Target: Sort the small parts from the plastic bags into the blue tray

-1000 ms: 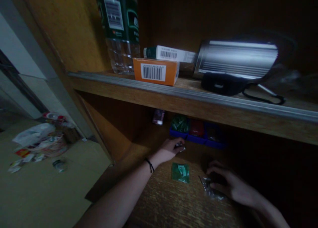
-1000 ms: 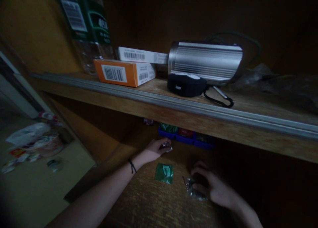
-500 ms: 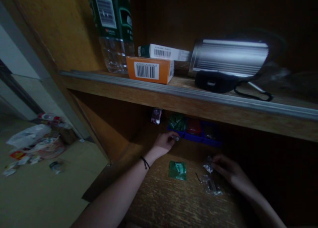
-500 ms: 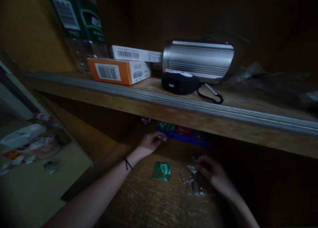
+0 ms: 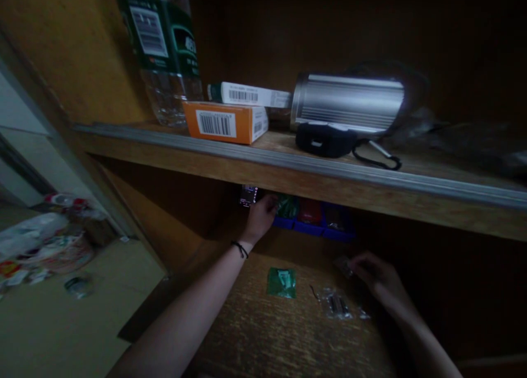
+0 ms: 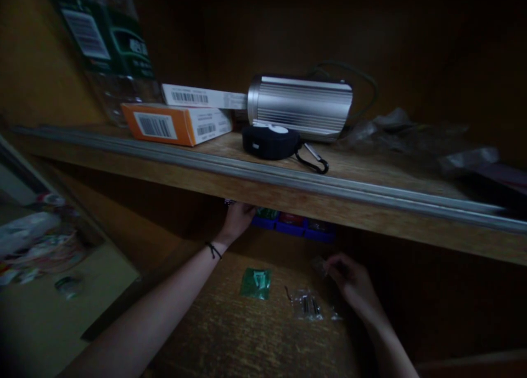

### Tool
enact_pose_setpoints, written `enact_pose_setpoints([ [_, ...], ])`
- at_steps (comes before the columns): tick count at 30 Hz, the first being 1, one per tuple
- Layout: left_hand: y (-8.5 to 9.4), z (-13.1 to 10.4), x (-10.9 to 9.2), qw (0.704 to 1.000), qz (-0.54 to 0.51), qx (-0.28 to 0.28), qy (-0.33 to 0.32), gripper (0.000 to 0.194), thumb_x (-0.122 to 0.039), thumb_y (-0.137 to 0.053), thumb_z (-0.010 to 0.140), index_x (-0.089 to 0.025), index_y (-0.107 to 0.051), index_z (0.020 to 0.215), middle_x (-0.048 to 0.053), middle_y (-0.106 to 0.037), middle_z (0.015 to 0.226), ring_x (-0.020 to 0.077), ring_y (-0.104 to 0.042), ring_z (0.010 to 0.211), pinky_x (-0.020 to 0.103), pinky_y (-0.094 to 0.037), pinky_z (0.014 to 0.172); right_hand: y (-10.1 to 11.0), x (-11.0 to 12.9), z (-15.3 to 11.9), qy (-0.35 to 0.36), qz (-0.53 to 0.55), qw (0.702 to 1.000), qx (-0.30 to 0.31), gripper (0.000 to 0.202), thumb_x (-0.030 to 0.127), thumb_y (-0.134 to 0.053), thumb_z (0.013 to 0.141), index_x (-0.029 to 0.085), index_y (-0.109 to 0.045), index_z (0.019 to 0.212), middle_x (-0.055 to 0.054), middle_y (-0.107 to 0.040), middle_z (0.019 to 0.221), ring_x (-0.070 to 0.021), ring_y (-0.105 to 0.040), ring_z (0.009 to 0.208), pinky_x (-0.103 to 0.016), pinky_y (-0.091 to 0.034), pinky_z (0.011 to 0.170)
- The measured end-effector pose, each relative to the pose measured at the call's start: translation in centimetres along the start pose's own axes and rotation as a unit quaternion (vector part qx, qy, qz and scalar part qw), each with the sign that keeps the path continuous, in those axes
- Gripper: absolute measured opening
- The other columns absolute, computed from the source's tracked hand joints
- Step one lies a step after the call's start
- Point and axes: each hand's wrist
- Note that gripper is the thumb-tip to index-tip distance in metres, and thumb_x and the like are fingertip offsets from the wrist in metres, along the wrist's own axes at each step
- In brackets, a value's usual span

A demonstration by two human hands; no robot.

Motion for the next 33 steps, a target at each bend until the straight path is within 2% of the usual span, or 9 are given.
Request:
enact_pose_setpoints([
  [4, 0.3, -1.3, -1.1, 0.999, 0.0, -0.048, -0.009, 0.028, -0.006, -0.061, 0.085, -0.018, -0.066, 0.109, 0.004, -0.076, 0.099, 0.0185, -0.073, 0.09, 0.028, -0.056, 0.082, 0.2, 0.0, 0.2, -0.014, 0.028, 0.999, -0.02, 0.03, 0.051, -0.068, 0.08, 0.021, -0.069, 0.077, -0.003, -0.073, 0.077, -0.0233, -0.067, 0.079, -0.033, -0.049, 0.074],
  [7, -0.1, -2.8, -3.5, 0.992, 0.035, -0.09, -0.077, 0.025, -0.012, -0.059, 0.089, -0.02, -0.066, 0.112, 0.004, -0.074, 0.104, 0.0193, -0.07, 0.094, 0.031, -0.055, 0.088, 0.0, -0.1, 0.6, -0.004, 0.06, 0.997, -0.053, 0.029, 0.05, -0.068, 0.081, 0.021, -0.069, 0.08, -0.003, -0.072, 0.08, -0.0222, -0.067, 0.082, -0.033, -0.049, 0.079],
  [12, -5.6, -3.4, -8.9, 0.952, 0.074, 0.08, -0.287, 0.032, -0.012, -0.047, 0.096, -0.021, -0.061, 0.124, 0.006, -0.068, 0.12, 0.0196, -0.06, 0.117, 0.036, -0.048, 0.105, -0.1, -0.4, 1.0, 0.001, 0.087, 0.992, -0.094, 0.029, 0.049, -0.071, 0.079, 0.02, -0.067, 0.082, -0.002, -0.069, 0.082, -0.0222, -0.064, 0.083, -0.033, -0.049, 0.079],
  [15, -9.8, -2.3, -11.0, 0.952, 0.145, 0.12, -0.24, 0.04, -0.003, -0.047, 0.091, -0.016, -0.06, 0.127, 0.011, -0.068, 0.12, 0.024, -0.058, 0.12, 0.04, -0.049, 0.105, 0.3, -1.0, 0.7, -0.004, 0.09, 0.992, -0.087, 0.028, 0.047, -0.072, 0.079, 0.02, -0.068, 0.086, -0.004, -0.07, 0.087, -0.0244, -0.064, 0.089, -0.034, -0.048, 0.083],
  [18, -10.9, -2.0, -11.6, 0.946, 0.172, 0.146, -0.234, 0.043, -0.002, -0.05, 0.087, -0.016, -0.061, 0.126, 0.011, -0.067, 0.122, 0.0249, -0.058, 0.119, 0.042, -0.048, 0.105, 0.5, -1.9, 0.4, -0.018, 0.104, 0.989, -0.105, 0.032, 0.046, -0.073, 0.077, 0.021, -0.067, 0.095, -0.004, -0.07, 0.093, -0.0248, -0.065, 0.093, -0.035, -0.049, 0.084],
  [21, -7.5, -3.9, -11.1, 0.938, 0.153, 0.155, -0.27, 0.035, -0.013, -0.053, 0.092, -0.019, -0.063, 0.125, 0.008, -0.065, 0.128, 0.0242, -0.056, 0.122, 0.039, -0.047, 0.106, 0.5, -2.3, 0.4, -0.005, 0.109, 0.975, -0.195, 0.04, 0.047, -0.073, 0.076, 0.022, -0.062, 0.106, -0.004, -0.069, 0.098, -0.0239, -0.065, 0.092, -0.035, -0.05, 0.083],
  [26, 2.4, -10.0, -8.5, 0.924, 0.175, 0.298, -0.163, 0.029, -0.031, -0.057, 0.096, -0.023, -0.066, 0.123, 0.005, -0.068, 0.125, 0.0241, -0.06, 0.119, 0.04, -0.046, 0.108, 0.6, -0.7, 1.8, 0.048, -0.036, 0.946, -0.32, 0.035, 0.05, -0.061, 0.086, 0.019, -0.067, 0.101, -0.01, -0.07, 0.101, -0.0281, -0.065, 0.097, -0.044, -0.049, 0.092],
  [29, 5.7, -13.1, -7.0, 0.931, 0.177, 0.302, -0.109, 0.044, -0.041, -0.061, 0.094, -0.026, -0.058, 0.135, 0.006, -0.063, 0.134, 0.0259, -0.055, 0.125, 0.043, -0.043, 0.111, 0.5, -0.2, 3.2, 0.092, -0.079, 0.959, -0.256, 0.042, 0.049, -0.053, 0.091, 0.02, -0.066, 0.118, -0.013, -0.068, 0.125, -0.0302, -0.062, 0.116, -0.049, -0.045, 0.104],
  [33, 5.9, -14.9, -5.9, 0.935, 0.146, 0.303, -0.11, 0.045, -0.034, -0.065, 0.093, -0.028, -0.055, 0.137, 0.004, -0.061, 0.136, 0.0242, -0.051, 0.129, 0.041, -0.041, 0.112, 0.4, -1.1, 3.2, 0.13, -0.126, 0.977, -0.108, 0.043, 0.048, -0.051, 0.093, 0.022, -0.065, 0.124, -0.012, -0.056, 0.145, -0.0302, -0.052, 0.134, -0.052, -0.037, 0.114],
])
Point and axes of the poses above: each hand's wrist, its own z-axis towards the middle knuckle, its own y-axis out of the back of the hand, x = y × z
